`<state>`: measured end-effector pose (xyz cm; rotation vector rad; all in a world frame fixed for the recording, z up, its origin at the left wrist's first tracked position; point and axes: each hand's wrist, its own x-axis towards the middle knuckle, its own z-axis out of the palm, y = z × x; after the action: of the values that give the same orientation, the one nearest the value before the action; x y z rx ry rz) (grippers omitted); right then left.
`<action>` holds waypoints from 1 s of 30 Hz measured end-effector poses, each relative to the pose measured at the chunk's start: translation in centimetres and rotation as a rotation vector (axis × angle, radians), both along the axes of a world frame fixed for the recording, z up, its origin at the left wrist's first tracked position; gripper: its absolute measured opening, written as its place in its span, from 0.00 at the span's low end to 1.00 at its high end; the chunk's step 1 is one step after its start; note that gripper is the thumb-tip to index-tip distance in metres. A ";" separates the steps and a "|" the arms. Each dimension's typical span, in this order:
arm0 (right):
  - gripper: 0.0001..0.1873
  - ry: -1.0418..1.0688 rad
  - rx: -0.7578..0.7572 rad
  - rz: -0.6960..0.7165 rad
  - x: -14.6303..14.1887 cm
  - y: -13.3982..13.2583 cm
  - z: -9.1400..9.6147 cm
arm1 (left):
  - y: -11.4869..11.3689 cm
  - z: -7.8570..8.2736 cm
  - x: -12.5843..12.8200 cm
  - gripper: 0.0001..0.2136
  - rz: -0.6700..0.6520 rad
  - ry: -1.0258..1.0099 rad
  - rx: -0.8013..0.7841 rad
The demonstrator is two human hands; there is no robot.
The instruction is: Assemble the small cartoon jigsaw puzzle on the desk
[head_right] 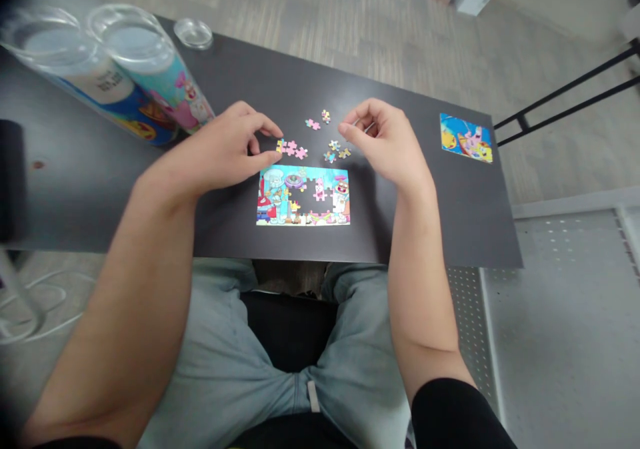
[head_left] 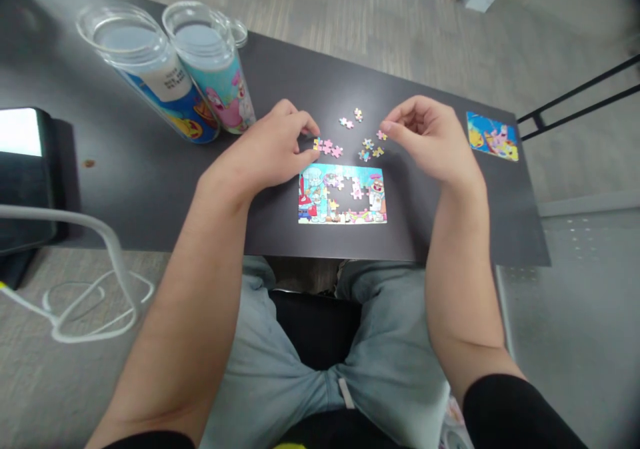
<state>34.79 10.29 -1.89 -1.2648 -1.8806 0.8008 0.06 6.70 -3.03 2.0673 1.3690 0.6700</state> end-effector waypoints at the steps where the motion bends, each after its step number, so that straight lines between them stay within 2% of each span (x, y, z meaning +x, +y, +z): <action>1: 0.22 -0.004 0.004 -0.012 0.3 0.2 -0.1 | 0.0 0.1 0.0 0.12 -0.005 0.009 -0.002; 6: 0.11 -0.078 -0.033 -0.050 0.4 0.4 0.2 | 0.2 0.3 0.0 0.12 -0.008 0.050 0.007; 13: 0.07 -0.167 -0.089 -0.082 0.2 0.5 0.1 | 0.2 0.6 0.3 0.08 0.016 0.082 0.024; 20: 0.06 -0.145 -0.102 -0.068 -0.7 0.4 0.1 | 0.5 0.6 0.3 0.10 0.043 -0.030 -0.049; 24: 0.11 -0.100 -0.108 0.036 -2.6 -0.1 0.1 | 0.4 0.7 0.3 0.08 0.030 -0.121 -0.080; 30: 0.20 0.025 -0.146 0.289 -5.0 -0.7 -0.2 | 0.4 0.6 0.7 0.14 -0.021 -0.260 -0.126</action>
<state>29.80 9.56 -2.06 -1.0739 -2.0432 1.1173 0.77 7.12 -2.40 1.8218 1.2087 0.7916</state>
